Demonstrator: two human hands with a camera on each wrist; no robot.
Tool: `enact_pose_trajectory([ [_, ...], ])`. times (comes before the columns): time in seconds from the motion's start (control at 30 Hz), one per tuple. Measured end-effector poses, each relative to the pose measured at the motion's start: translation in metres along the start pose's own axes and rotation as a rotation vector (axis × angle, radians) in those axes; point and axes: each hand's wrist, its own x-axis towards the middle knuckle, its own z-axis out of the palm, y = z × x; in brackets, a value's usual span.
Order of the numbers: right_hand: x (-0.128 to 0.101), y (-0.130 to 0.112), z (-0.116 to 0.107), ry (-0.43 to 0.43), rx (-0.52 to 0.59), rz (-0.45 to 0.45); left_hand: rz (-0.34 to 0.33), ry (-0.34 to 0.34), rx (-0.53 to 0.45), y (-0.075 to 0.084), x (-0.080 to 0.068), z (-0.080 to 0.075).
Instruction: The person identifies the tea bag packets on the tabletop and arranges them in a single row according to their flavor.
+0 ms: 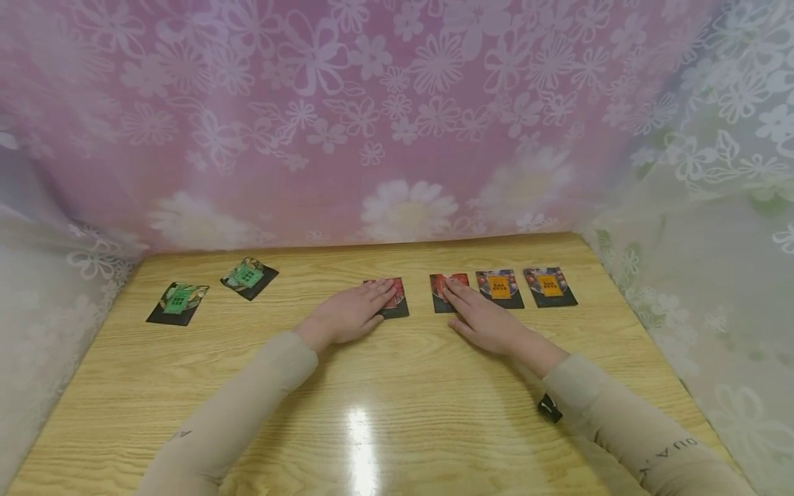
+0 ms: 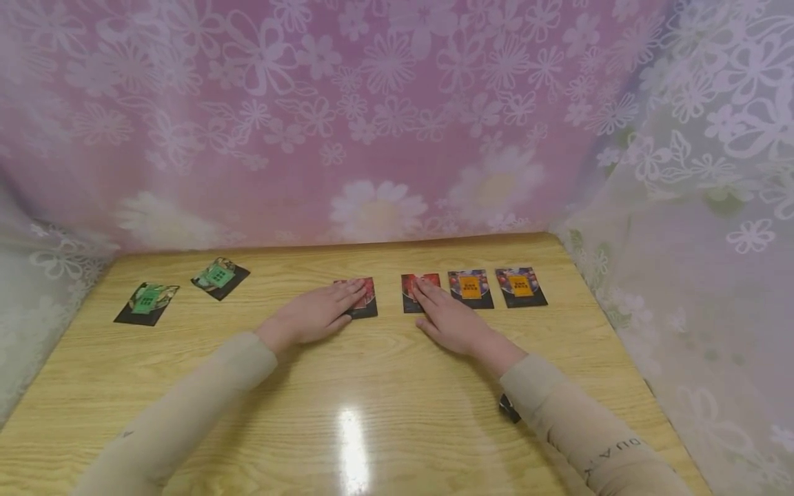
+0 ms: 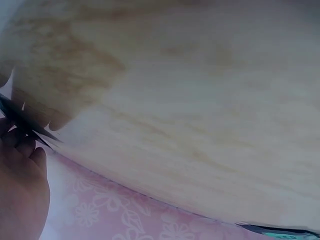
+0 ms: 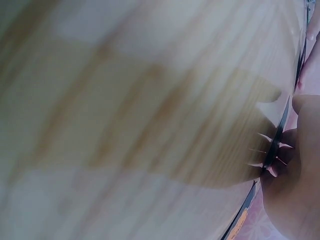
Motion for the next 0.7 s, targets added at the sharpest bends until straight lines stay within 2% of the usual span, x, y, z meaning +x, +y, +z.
enact_pose_trajectory([
  [0.37, 0.000, 0.000, 0.000, 0.001, 0.004, 0.004, 0.017, 0.018, 0.046, 0.007, 0.016, -0.001],
  [0.7, 0.000, 0.001, 0.002, 0.007, 0.002, 0.000, 0.006, 0.005, 0.058, 0.014, 0.023, -0.004],
])
